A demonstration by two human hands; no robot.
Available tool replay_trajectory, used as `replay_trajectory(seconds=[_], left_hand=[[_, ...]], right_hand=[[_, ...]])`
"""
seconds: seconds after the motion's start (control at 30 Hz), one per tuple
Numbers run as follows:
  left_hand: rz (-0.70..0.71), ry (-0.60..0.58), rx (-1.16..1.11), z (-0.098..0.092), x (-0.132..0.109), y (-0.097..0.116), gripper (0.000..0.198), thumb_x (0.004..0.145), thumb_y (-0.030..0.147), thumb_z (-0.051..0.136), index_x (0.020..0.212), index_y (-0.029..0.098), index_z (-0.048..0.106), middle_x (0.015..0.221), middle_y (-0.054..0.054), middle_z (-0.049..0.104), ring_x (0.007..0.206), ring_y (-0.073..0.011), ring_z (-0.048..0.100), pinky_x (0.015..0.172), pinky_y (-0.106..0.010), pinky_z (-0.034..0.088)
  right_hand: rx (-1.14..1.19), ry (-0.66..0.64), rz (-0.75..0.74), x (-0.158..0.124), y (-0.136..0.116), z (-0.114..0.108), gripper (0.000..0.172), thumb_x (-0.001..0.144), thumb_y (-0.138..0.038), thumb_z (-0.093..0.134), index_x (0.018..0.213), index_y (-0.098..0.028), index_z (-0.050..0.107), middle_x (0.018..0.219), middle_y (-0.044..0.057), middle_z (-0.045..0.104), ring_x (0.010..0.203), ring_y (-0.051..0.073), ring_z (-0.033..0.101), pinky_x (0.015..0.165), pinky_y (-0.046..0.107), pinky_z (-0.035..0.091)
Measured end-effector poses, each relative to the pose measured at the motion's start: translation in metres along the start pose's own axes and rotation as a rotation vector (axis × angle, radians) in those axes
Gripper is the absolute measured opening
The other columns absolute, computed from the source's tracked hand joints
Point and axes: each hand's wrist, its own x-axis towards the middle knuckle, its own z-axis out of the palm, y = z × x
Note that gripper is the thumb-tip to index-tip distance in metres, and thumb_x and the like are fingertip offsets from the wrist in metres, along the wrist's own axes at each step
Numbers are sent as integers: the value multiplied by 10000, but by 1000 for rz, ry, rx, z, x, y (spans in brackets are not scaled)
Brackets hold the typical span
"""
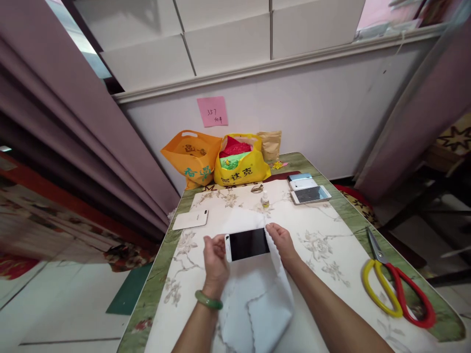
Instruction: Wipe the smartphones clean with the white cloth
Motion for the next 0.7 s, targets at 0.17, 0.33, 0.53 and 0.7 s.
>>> replay_trajectory(seconds=[0.17,0.33,0.53,0.7], left_hand=[[158,-252,430,8,16,26,285,652,450,743,786,200,716,708,-37,677,651,-175,582,616,-264,439],[118,-642,764,29,9,17,250,645,407,715,518,216,616,479,23,551,467,-133,433,468,-248,260],[-14,-681,677,27,17,12,319,685,428,689,495,194,581,467,38,474,471,-116,375,467,-243,226],[-176,-528,496,22,21,8,336,681,494,703,612,174,626,530,37,510,485,-108,394,481,-233,260]], right_hand=[[-51,-126,34,4,8,-2,421,720,-597,691,685,-202,548,514,-73,413,477,90,316,471,236,260],[-76,-151,25,5,9,-4,421,701,-599,704,677,-200,572,527,-61,465,491,97,365,483,235,293],[-39,-123,50,2,6,0,418,691,-607,709,700,-204,598,540,-46,528,488,114,418,496,248,335],[-8,-102,54,0,5,3,408,703,-593,715,738,-199,614,551,-44,536,489,113,417,498,250,342]])
